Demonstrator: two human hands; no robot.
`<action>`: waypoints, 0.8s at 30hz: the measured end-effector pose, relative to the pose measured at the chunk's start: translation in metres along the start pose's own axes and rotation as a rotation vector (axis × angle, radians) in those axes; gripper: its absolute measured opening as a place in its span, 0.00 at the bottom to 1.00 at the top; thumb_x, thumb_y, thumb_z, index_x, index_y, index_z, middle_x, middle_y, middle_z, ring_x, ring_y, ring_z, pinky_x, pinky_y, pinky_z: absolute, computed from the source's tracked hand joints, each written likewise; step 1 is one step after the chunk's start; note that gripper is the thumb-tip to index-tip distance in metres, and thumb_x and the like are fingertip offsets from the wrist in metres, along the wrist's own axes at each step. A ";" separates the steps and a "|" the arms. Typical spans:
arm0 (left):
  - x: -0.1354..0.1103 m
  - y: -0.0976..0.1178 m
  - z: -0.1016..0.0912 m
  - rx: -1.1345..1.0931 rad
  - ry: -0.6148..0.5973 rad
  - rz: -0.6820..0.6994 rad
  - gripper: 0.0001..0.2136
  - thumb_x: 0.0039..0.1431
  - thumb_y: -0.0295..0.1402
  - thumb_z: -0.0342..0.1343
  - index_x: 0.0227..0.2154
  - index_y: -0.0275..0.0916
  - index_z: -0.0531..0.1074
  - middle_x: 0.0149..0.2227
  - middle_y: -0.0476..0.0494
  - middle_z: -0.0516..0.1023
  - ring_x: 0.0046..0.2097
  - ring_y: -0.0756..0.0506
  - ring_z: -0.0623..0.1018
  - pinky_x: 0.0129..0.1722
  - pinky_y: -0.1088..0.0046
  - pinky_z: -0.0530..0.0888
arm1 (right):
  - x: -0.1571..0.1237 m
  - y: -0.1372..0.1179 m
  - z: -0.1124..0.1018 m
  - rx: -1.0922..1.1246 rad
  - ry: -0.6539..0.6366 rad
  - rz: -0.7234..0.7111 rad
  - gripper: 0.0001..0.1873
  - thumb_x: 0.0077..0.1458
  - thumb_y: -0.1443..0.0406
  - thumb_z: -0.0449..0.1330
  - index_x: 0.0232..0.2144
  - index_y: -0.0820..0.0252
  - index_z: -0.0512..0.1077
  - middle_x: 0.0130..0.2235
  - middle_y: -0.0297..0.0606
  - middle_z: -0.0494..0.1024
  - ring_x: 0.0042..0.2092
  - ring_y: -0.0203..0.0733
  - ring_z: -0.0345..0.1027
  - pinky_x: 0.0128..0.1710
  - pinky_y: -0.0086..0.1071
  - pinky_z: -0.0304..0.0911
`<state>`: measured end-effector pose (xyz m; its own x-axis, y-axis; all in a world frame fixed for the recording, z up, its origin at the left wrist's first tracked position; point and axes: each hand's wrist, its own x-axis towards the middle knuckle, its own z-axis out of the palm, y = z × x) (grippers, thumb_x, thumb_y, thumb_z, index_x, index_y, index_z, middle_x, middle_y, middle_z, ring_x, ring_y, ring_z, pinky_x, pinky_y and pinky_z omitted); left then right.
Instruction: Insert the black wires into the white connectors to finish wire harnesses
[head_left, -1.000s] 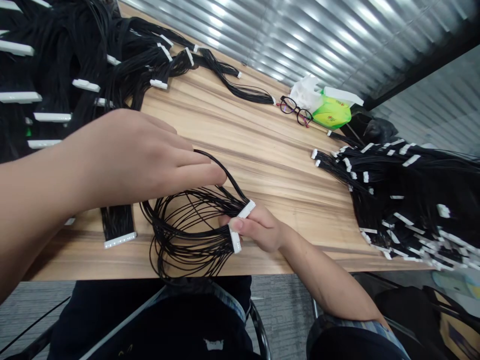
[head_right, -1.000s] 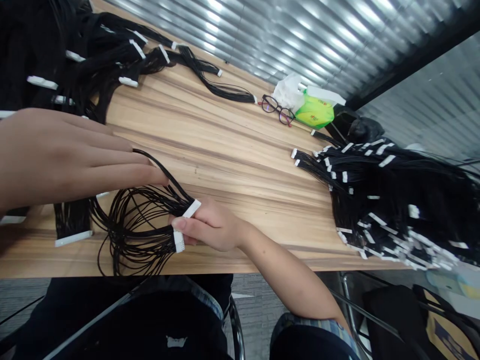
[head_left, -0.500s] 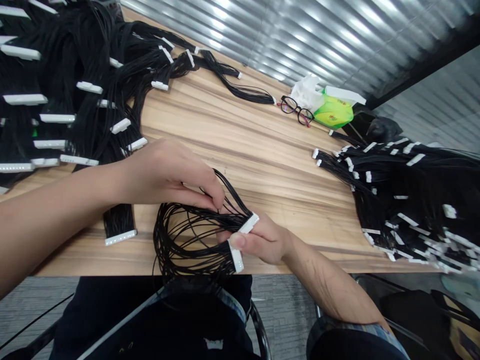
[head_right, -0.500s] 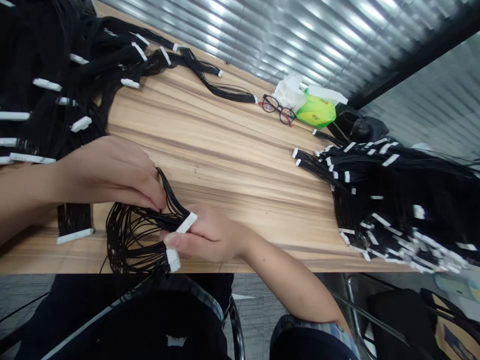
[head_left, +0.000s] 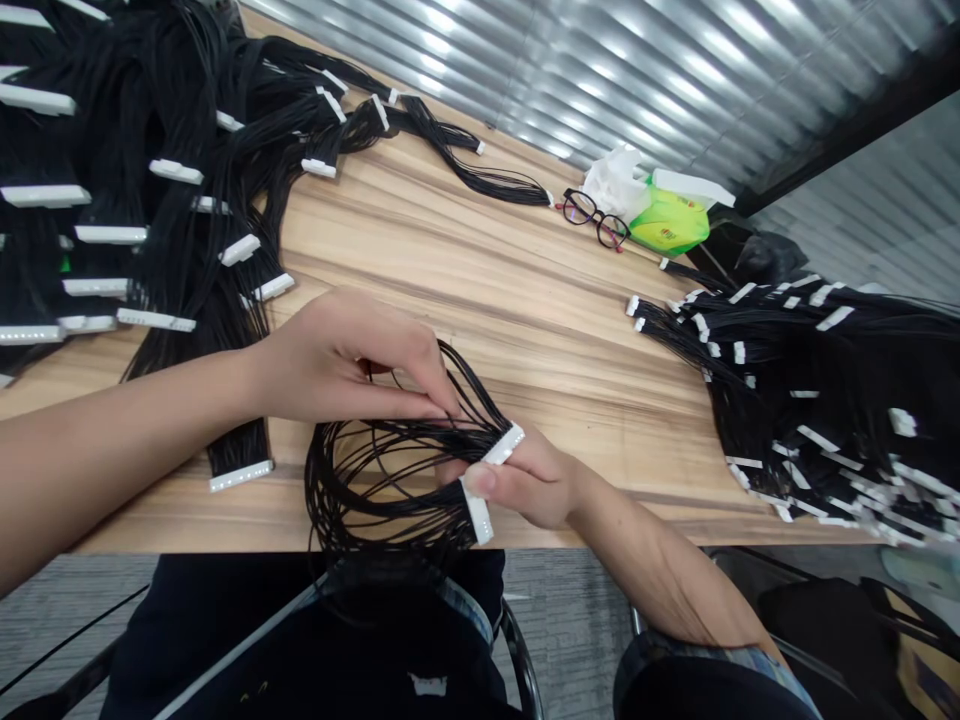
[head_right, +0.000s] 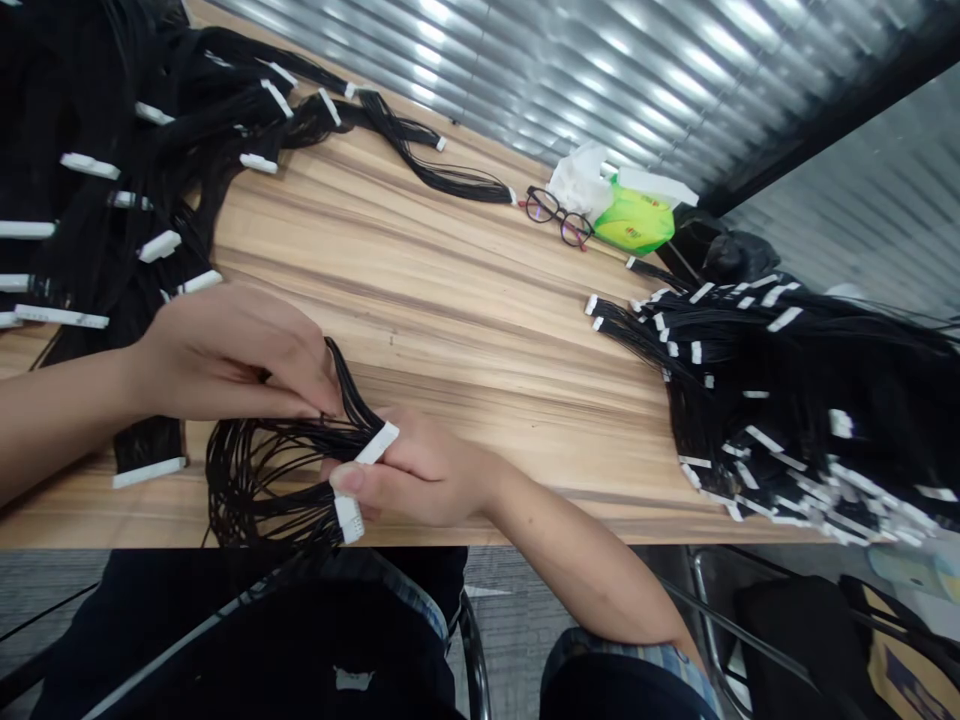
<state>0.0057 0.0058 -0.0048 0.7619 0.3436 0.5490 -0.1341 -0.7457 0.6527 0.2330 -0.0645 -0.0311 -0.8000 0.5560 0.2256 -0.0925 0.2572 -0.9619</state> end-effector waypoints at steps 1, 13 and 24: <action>0.000 0.002 0.001 -0.025 0.044 -0.011 0.05 0.65 0.26 0.65 0.40 0.43 0.81 0.38 0.46 0.87 0.37 0.52 0.85 0.38 0.85 0.80 | 0.000 0.000 0.000 0.008 0.006 0.007 0.24 0.73 0.52 0.49 0.26 0.56 0.66 0.26 0.31 0.70 0.30 0.35 0.63 0.34 0.31 0.62; 0.000 0.004 -0.007 0.014 0.007 -0.032 0.04 0.67 0.31 0.64 0.41 0.47 0.83 0.38 0.49 0.87 0.36 0.54 0.84 0.39 0.86 0.79 | -0.001 0.002 -0.001 0.020 -0.022 0.048 0.24 0.73 0.52 0.48 0.27 0.57 0.67 0.26 0.32 0.72 0.30 0.35 0.66 0.34 0.31 0.64; 0.004 0.011 -0.007 0.120 -0.024 -0.015 0.06 0.68 0.26 0.62 0.41 0.46 0.80 0.37 0.53 0.86 0.37 0.54 0.84 0.39 0.84 0.79 | 0.002 -0.004 -0.001 0.127 0.003 0.040 0.23 0.73 0.52 0.50 0.26 0.55 0.64 0.24 0.28 0.67 0.28 0.33 0.63 0.32 0.30 0.62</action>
<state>0.0024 0.0031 0.0084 0.7781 0.3427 0.5264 -0.0471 -0.8038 0.5930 0.2325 -0.0640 -0.0264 -0.8027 0.5665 0.1866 -0.1346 0.1327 -0.9820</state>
